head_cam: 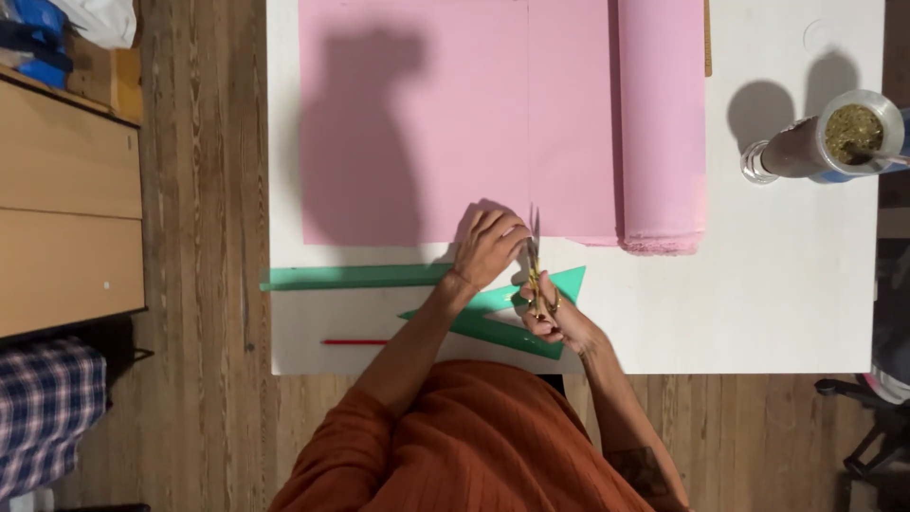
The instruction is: Cutting pieces of pink leather from a roll using a ruler for measurement and scissors for cutting.
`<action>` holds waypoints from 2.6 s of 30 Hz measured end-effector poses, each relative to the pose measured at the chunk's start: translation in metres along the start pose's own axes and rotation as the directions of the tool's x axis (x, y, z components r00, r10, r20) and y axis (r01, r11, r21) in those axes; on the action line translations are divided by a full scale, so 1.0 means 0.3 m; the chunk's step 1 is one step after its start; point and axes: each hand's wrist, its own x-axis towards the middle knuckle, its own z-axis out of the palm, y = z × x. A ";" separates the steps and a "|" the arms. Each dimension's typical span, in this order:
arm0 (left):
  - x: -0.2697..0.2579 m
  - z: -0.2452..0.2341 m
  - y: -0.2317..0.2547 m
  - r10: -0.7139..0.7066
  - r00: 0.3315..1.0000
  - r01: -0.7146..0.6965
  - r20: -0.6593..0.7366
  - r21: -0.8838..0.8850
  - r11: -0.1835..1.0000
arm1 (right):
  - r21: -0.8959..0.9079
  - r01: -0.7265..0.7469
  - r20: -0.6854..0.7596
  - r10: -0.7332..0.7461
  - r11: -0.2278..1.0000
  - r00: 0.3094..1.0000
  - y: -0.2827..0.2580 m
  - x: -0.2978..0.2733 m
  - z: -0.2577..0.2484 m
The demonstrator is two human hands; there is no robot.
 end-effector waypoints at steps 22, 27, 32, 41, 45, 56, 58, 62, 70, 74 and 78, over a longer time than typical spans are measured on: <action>0.061 -0.078 0.018 0.098 0.993 -0.102 -0.067 -0.051 0.994 | -0.145 -0.040 -0.010 0.039 0.989 0.999 0.053 0.045 -0.061; 0.057 -0.088 0.027 0.082 0.995 -0.086 -0.052 -0.084 0.993 | -0.114 -0.045 -0.032 0.041 0.992 0.999 0.037 0.029 -0.042; 0.054 -0.066 0.023 0.078 0.995 -0.083 -0.069 -0.076 0.994 | -0.107 -0.042 -0.028 0.039 0.993 0.999 0.063 0.040 -0.059; 0.049 -0.055 0.022 0.089 0.992 -0.093 -0.094 -0.036 0.995 | -0.121 -0.060 -0.132 0.044 0.991 0.990 0.074 0.045 -0.038; 0.047 -0.049 0.020 0.097 0.990 -0.100 -0.102 -0.028 0.995 | -0.125 -0.026 -0.079 0.016 0.992 0.997 0.093 0.055 -0.054; 0.037 -0.042 0.027 0.039 0.997 -0.045 -0.069 -0.080 0.996 | -0.132 0.007 -0.085 -0.019 0.991 0.996 0.039 0.050 -0.037; 0.037 -0.043 0.026 0.032 0.998 -0.037 -0.056 -0.093 0.995 | -0.137 0.034 -0.078 -0.046 0.990 0.996 0.011 0.052 -0.031; 0.040 -0.058 0.030 0.027 0.998 -0.033 -0.060 -0.098 0.995 | -0.123 0.006 -0.115 -0.020 0.992 0.993 -0.043 0.046 -0.009; 0.035 -0.059 0.034 0.023 0.998 -0.031 -0.062 -0.132 0.991 | -0.102 -0.054 -0.146 0.038 0.993 0.988 -0.065 0.054 -0.012; 0.030 -0.046 0.025 0.025 0.998 -0.031 -0.056 -0.116 0.993 | -0.064 0.010 -0.124 -0.018 0.998 0.992 -0.070 0.079 -0.021; 0.030 -0.047 0.027 0.013 0.997 -0.022 -0.074 -0.127 0.992 | -0.008 -0.018 -0.146 0.017 1.000 0.989 -0.057 0.106 -0.048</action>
